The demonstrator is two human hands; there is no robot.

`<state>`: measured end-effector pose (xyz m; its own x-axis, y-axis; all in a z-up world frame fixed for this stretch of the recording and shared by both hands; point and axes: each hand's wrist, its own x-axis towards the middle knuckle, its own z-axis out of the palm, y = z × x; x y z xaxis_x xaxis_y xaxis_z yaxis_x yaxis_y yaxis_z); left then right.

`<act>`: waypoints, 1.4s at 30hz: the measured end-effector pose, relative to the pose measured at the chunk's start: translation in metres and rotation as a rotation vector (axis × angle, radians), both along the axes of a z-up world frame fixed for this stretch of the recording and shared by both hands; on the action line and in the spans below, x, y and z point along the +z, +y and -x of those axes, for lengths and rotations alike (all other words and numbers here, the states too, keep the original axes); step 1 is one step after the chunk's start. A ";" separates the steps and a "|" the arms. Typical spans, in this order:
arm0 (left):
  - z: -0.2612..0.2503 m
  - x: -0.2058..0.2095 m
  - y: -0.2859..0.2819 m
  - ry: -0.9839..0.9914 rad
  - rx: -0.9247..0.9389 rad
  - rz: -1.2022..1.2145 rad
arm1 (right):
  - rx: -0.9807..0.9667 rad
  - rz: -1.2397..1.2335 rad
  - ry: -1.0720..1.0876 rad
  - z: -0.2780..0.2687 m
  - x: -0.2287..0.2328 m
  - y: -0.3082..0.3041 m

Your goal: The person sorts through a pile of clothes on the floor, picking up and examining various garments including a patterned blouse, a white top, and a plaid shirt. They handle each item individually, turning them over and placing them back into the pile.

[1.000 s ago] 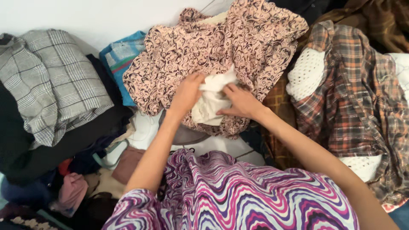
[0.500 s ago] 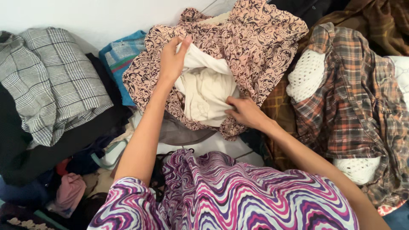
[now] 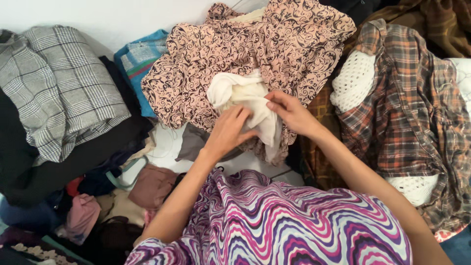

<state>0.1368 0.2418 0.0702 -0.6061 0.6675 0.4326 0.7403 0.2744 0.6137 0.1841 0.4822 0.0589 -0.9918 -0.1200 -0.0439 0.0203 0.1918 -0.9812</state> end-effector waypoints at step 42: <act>0.009 -0.088 -0.016 -0.468 0.344 0.071 | -0.431 1.005 -0.171 -0.036 -0.007 0.006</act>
